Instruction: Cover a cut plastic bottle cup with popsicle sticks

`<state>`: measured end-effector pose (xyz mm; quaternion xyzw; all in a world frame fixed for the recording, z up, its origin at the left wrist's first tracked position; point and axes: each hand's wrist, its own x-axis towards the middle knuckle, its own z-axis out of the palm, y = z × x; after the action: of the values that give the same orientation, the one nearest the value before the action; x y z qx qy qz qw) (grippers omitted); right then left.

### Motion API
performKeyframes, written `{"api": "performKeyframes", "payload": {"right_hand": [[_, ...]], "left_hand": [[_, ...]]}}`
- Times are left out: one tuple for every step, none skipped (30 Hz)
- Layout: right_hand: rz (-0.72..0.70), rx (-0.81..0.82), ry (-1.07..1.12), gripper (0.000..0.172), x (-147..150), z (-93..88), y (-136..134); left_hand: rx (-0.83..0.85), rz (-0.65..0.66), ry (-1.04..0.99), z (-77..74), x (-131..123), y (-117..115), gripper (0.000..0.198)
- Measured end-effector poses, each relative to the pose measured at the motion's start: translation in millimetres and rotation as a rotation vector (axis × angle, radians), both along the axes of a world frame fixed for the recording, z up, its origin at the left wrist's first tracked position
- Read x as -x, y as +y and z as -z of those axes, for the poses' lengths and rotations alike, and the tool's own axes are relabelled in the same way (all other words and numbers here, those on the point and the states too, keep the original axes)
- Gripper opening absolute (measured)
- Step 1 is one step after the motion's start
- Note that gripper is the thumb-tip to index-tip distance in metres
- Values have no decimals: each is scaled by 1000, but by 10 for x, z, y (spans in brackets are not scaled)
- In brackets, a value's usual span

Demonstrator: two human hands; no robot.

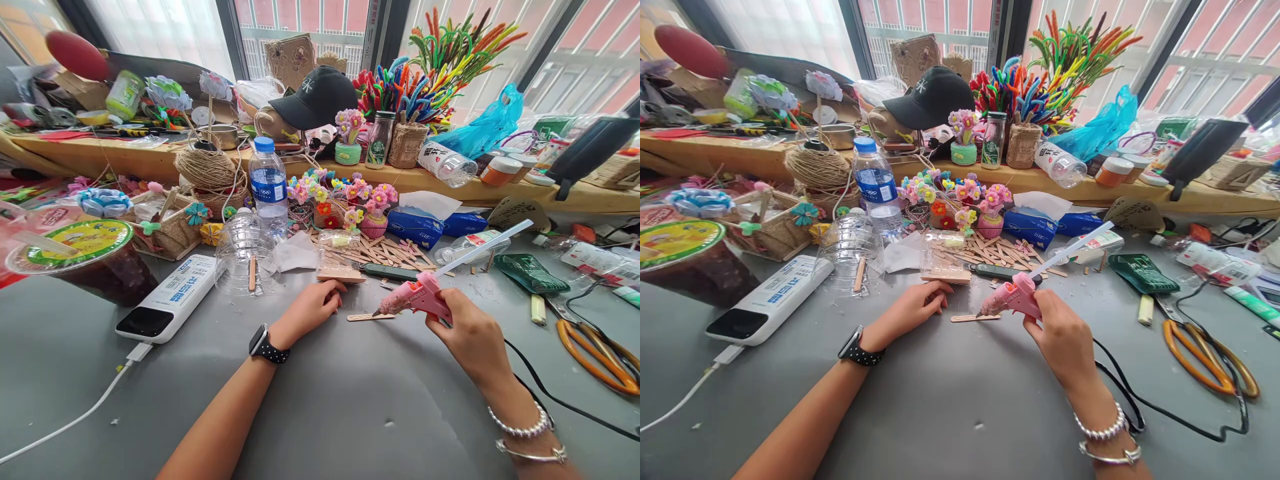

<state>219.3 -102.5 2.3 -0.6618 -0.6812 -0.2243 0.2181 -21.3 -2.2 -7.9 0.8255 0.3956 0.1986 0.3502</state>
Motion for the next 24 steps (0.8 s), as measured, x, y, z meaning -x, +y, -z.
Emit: {"api": "performKeyframes", "payload": {"right_hand": [[3, 0, 0, 8, -2, 3, 1], [5, -1, 0, 8, -4, 5, 2], [5, -3, -3, 8, -5, 6, 2], [4, -6, -6, 8, -6, 7, 3], [4, -8, -9, 8, -7, 8, 4], [5, -11, -11, 8, -7, 7, 5], [5, -12, -12, 9, -7, 6, 6], [4, -13, -13, 9, -6, 4, 6], [3, -14, -14, 9, -4, 1, 6], [2, -14, -14, 8, -1, -3, 5], [0, -14, -14, 7, 2, -6, 4], [2, -15, -14, 7, 4, -9, 3], [4, -15, -13, 7, 6, -11, 2], [7, -14, -12, 8, 5, -12, 1], [9, -12, -10, 8, 4, -11, 1], [13, -11, -8, 9, 0, -9, 0], [18, -10, -7, 9, -6, -6, -1], [26, -10, -5, 9, -12, -4, -1], [34, -9, -2, 9, -18, -2, -1], [44, -10, 1, 9, -23, -2, -2], [50, -12, 3, 10, -28, -3, -3], [52, -15, 6, 10, -31, -6, -3], [51, -19, 8, 11, -32, -10, -5], [49, -23, 11, 11, -33, -14, -6]], "left_hand": [[1, 0, 2, -1, -1, -1, 26], [2, -1, 5, -3, -1, -2, 26], [2, -2, 6, -4, -2, -3, 26], [1, -2, 6, -5, -2, -5, 26], [0, -2, 5, -4, -2, -6, 26], [-1, -2, 3, -3, -1, -6, 26], [-1, -1, 1, 0, 0, -6, 26], [0, -1, -2, 3, 1, -5, 26], [0, -1, -7, 6, 3, -4, 26], [-1, -2, -11, 9, 4, -3, 26], [-1, -3, -15, 10, 5, -1, 26], [0, -3, -16, 11, 6, 0, 26], [1, -2, -15, 11, 6, 0, 26], [1, -2, -14, 9, 5, -1, 26], [3, -2, -13, 7, 4, -2, 26], [4, -4, -13, 4, 3, -3, 26], [4, -6, -16, 1, 2, -5, 26], [5, -7, -20, -2, 1, -7, 25], [7, -8, -23, -5, 0, -9, 25], [7, -9, -26, -7, -1, -10, 25], [7, -10, -28, -9, -1, -11, 25], [6, -10, -28, -10, -1, -12, 25], [6, -10, -27, -11, -1, -12, 25], [5, -10, -23, -12, -1, -13, 25]]}}
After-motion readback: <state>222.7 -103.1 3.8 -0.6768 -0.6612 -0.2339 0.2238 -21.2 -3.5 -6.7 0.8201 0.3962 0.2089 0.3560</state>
